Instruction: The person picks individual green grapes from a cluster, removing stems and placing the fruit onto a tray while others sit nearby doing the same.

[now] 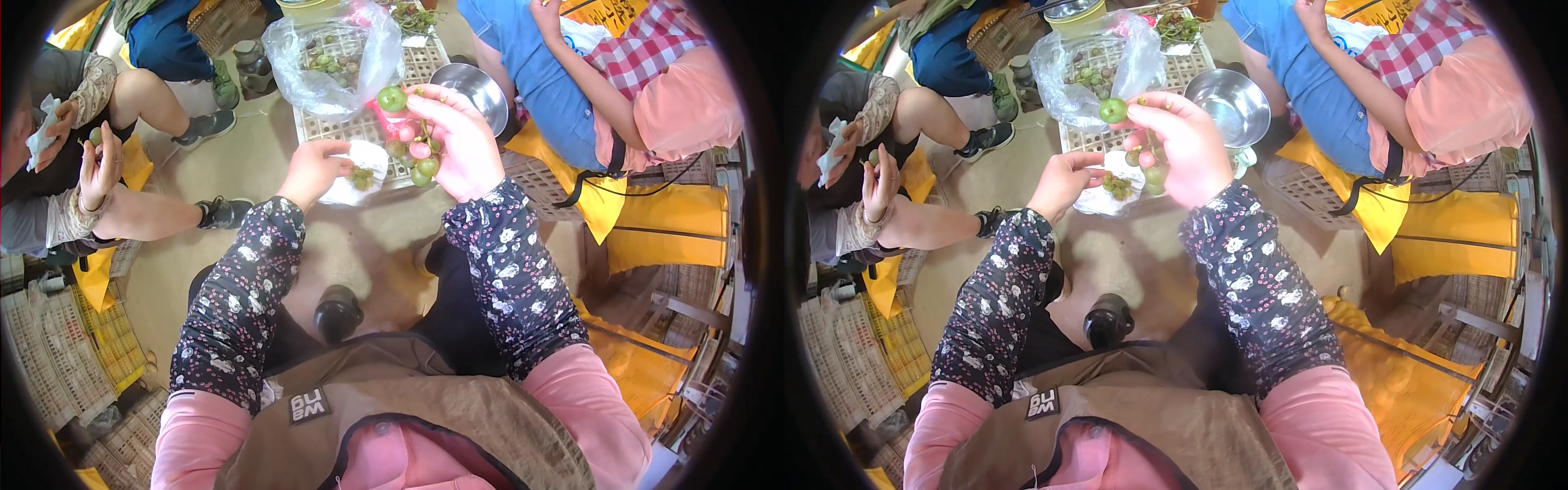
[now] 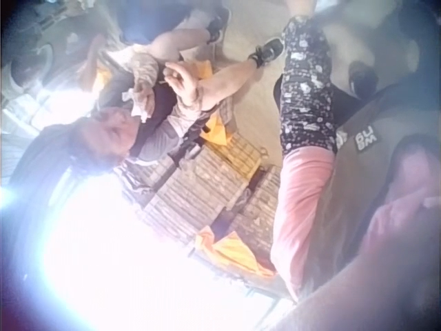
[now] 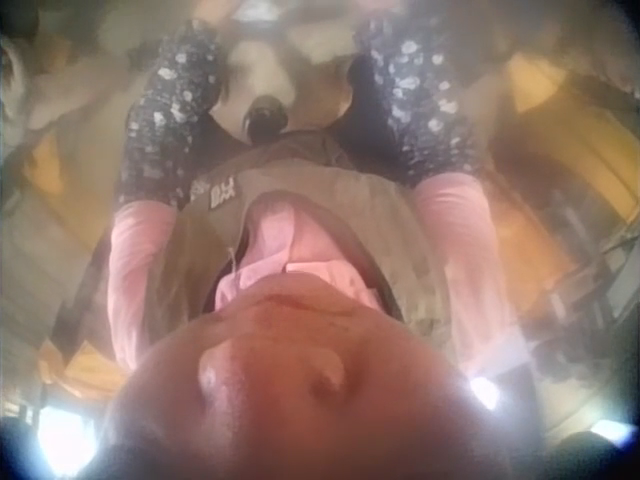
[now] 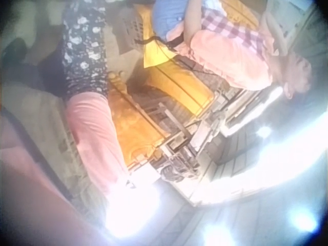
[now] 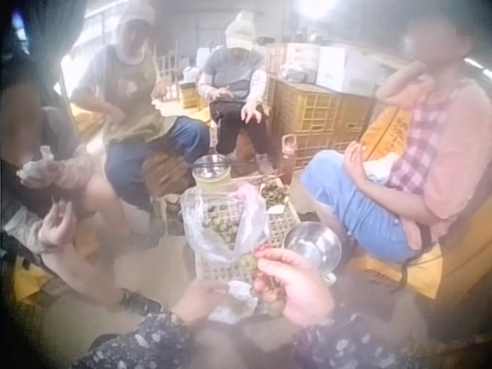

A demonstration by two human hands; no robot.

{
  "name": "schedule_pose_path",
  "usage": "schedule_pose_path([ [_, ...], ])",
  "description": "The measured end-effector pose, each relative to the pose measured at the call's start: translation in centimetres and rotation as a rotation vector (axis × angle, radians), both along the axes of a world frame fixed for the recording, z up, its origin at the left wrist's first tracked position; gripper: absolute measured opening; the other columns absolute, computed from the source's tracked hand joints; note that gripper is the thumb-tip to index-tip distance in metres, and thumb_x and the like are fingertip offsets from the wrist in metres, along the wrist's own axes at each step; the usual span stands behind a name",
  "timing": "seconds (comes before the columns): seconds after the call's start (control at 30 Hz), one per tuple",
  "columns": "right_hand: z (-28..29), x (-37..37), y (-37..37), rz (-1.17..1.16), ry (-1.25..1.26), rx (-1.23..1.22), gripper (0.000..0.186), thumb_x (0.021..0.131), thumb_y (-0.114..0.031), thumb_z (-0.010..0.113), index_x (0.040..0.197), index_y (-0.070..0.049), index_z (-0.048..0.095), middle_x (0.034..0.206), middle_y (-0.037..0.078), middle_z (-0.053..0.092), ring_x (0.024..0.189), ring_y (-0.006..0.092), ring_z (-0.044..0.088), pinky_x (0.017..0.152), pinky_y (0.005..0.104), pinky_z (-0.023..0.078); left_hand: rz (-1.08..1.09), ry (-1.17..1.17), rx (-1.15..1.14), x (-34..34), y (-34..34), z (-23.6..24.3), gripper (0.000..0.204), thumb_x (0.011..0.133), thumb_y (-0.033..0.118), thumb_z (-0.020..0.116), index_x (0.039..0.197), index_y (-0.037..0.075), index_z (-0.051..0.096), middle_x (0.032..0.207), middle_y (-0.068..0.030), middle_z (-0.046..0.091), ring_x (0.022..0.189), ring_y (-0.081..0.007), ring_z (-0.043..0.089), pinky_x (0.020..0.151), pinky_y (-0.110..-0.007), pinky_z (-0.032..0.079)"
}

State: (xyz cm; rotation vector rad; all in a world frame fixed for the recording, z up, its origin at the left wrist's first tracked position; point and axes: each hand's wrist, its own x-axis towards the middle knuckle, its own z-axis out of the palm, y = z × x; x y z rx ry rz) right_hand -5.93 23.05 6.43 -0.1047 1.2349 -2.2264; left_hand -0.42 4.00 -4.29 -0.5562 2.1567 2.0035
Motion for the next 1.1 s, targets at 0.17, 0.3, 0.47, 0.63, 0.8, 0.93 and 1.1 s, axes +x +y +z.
schedule_pose_path([
  [0.17,-0.3,0.0,-0.5,0.023,-0.018,0.011,0.012,0.085,-0.009,0.055,0.095,-0.002,0.057,0.086,0.010,0.063,0.064,0.0093,0.054,0.050,0.0199,0.040,-0.005,0.067,-0.108,0.1,-0.8,-0.7,0.027,0.079,-0.008,0.046,0.103,-0.011,0.057,0.098,-0.0169,0.063,0.086,-0.0194,0.063,0.076,-0.027,0.051],
  [0.3,-0.4,-0.1,-0.4,0.024,-0.014,0.012,0.012,0.085,-0.009,0.056,0.094,-0.002,0.057,0.086,0.010,0.063,0.064,0.0093,0.054,0.049,0.0199,0.039,-0.033,0.132,-0.477,0.3,-0.3,0.1,0.023,0.077,-0.005,0.052,0.097,-0.005,0.063,0.087,-0.0133,0.067,0.079,-0.0168,0.065,0.074,-0.026,0.051],
  [0.47,-0.2,0.0,-0.4,0.027,-0.012,0.002,0.012,0.085,-0.009,0.056,0.094,-0.002,0.057,0.085,0.010,0.063,0.064,0.0095,0.054,0.049,0.0200,0.039,-0.028,0.240,-0.650,0.7,0.2,0.8,0.023,0.075,-0.002,0.056,0.096,0.001,0.066,0.083,-0.0122,0.068,0.077,-0.0166,0.066,0.072,-0.026,0.051],
  [0.63,-0.1,-0.2,-0.3,0.033,-0.020,-0.003,0.011,0.084,-0.008,0.057,0.093,-0.002,0.056,0.085,0.010,0.063,0.064,0.0098,0.054,0.049,0.0200,0.039,-0.021,0.321,-0.607,0.4,0.3,0.0,0.022,0.075,0.000,0.057,0.095,0.002,0.067,0.085,-0.0144,0.067,0.078,-0.0175,0.066,0.072,-0.027,0.051],
  [0.8,-0.2,-0.2,0.0,0.036,-0.034,-0.027,0.011,0.084,-0.008,0.057,0.093,-0.003,0.056,0.085,0.010,0.063,0.064,0.0098,0.054,0.049,0.0199,0.040,-0.085,0.281,-0.690,0.4,0.4,0.4,0.022,0.075,-0.001,0.058,0.095,0.001,0.066,0.087,-0.0158,0.067,0.079,-0.0183,0.066,0.072,-0.027,0.051],
  [0.93,-0.2,-0.2,0.0,0.031,-0.029,-0.010,0.013,0.084,-0.007,0.057,0.096,-0.002,0.057,0.084,0.007,0.061,0.062,0.0098,0.055,0.048,0.0194,0.040,-0.056,0.320,-0.642,0.3,0.5,1.0,0.021,0.077,-0.001,0.059,0.097,-0.001,0.065,0.086,-0.0144,0.067,0.078,-0.0171,0.066,0.070,-0.026,0.051],
  [1.1,-0.6,0.0,-0.3,0.054,0.022,0.093,0.011,0.083,-0.007,0.060,0.092,-0.002,0.059,0.080,0.003,0.061,0.065,0.0089,0.056,0.050,0.0199,0.040,0.047,0.299,-0.207,0.7,0.9,4.1,0.021,0.083,0.002,0.058,0.103,-0.004,0.061,0.082,-0.0067,0.064,0.070,-0.0104,0.062,0.061,-0.022,0.050],
])
